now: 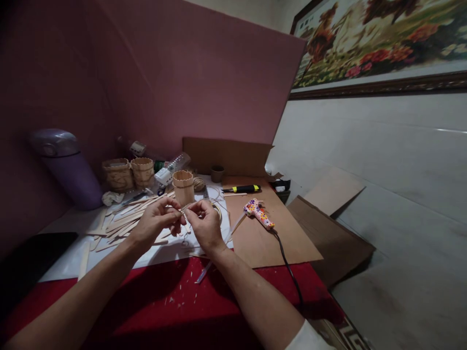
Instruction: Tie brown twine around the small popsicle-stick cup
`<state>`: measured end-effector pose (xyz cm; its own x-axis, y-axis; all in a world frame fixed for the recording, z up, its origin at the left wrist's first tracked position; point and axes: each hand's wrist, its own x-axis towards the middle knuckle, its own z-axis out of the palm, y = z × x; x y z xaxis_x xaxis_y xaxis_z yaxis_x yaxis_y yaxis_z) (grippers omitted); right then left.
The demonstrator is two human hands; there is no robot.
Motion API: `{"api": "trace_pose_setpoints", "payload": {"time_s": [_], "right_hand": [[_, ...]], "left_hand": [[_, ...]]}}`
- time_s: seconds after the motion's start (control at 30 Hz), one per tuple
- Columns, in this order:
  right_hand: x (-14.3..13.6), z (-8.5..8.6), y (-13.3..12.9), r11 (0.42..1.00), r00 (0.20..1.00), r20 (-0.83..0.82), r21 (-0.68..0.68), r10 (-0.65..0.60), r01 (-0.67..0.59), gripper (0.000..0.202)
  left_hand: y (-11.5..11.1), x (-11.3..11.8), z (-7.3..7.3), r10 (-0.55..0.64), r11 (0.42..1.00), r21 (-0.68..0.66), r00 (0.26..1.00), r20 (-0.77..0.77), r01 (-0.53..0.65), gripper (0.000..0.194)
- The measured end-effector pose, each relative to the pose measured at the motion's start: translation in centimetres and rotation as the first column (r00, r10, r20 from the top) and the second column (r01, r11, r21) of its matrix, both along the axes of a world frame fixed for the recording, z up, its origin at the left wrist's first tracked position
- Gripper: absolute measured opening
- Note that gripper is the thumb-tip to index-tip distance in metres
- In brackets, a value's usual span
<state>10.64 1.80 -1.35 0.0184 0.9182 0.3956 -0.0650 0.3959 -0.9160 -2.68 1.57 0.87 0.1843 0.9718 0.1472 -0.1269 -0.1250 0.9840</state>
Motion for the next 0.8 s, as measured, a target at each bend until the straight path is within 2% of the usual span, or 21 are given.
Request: {"api": "trace_pose_setpoints", "payload": {"time_s": [0.1,0.2,0.27,0.47,0.8], "right_hand": [[0.5,0.1,-0.1,0.996,0.995,0.100,0.090,-0.018,0.009,0.014],[1.1,0.2,0.1,0.994,0.981,0.166,0.021,0.100,-0.105,0.015],[1.3,0.1,0.3,0.992,0.969,0.214,0.009,0.122,-0.127,0.016],[1.5,-0.1,0.8,0.989,0.941,0.334,0.116,0.050,-0.094,0.016],[1.5,0.0,0.8,0.983,0.933,0.360,0.181,-0.029,-0.039,0.011]], "left_hand": [[-0.2,0.0,0.2,-0.041,0.999,-0.014,0.999,-0.021,0.040,0.026],[-0.3,0.0,0.1,-0.100,0.995,-0.007,0.994,-0.052,0.100,0.025],[-0.2,0.0,-0.1,-0.125,0.992,0.009,0.989,-0.078,0.126,0.024],[0.2,-0.2,-0.6,-0.134,0.990,0.026,0.983,-0.122,0.138,0.023],[-0.2,-0.1,0.0,-0.105,0.994,-0.047,0.993,-0.057,0.103,0.034]]}}
